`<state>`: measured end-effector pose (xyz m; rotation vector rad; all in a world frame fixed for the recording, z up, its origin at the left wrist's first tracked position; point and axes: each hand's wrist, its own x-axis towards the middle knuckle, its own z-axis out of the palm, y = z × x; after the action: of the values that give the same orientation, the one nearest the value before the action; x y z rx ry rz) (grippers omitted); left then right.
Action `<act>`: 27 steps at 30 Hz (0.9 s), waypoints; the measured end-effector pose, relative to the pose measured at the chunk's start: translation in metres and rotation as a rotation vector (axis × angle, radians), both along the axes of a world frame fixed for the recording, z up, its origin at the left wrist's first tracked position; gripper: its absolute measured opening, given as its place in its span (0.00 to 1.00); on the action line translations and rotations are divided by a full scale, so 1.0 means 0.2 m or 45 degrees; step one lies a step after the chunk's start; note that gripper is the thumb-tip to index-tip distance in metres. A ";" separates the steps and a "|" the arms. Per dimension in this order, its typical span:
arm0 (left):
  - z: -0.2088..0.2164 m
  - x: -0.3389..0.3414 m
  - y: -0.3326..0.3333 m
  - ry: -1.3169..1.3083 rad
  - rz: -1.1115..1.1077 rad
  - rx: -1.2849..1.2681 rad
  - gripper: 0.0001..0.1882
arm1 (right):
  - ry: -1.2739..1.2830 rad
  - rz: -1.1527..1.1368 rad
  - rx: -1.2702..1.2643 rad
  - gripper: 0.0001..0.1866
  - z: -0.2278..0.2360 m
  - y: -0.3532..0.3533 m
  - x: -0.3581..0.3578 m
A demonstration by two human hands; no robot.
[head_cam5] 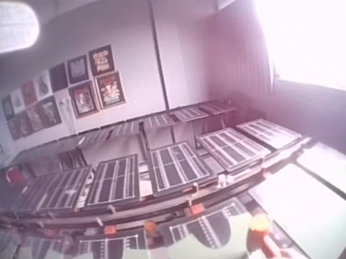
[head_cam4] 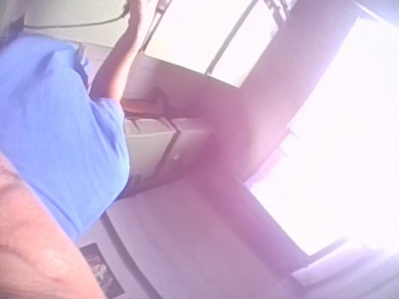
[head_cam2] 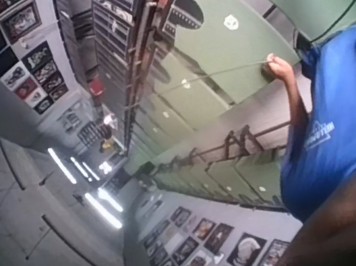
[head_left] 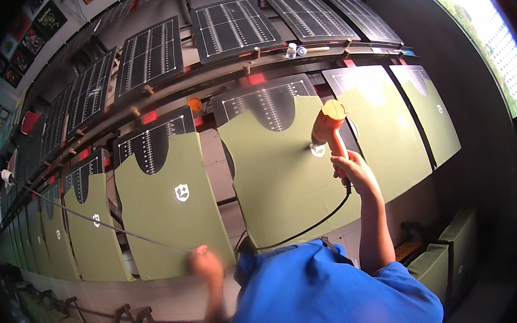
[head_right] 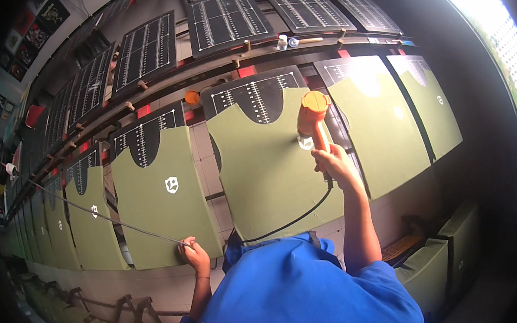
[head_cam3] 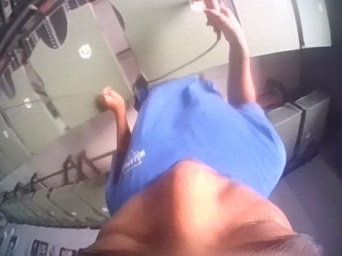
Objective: The person uses a heat gun to apply heat to a series of green shirts laid out on a heat press machine. They move the heat gun systematically across the surface of each shirt, focusing on the chest area where a logo is printed.
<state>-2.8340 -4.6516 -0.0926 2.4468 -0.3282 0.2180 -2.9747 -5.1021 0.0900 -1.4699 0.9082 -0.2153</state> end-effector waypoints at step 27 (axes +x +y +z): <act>-0.04 0.03 -0.02 -0.068 0.117 0.052 0.04 | 0.183 -0.110 -0.051 0.10 0.07 0.15 -0.01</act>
<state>-2.8288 -4.6561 -0.1001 2.5022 -0.2462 0.3199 -2.9758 -5.0712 0.1045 -1.4995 1.0904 -0.1940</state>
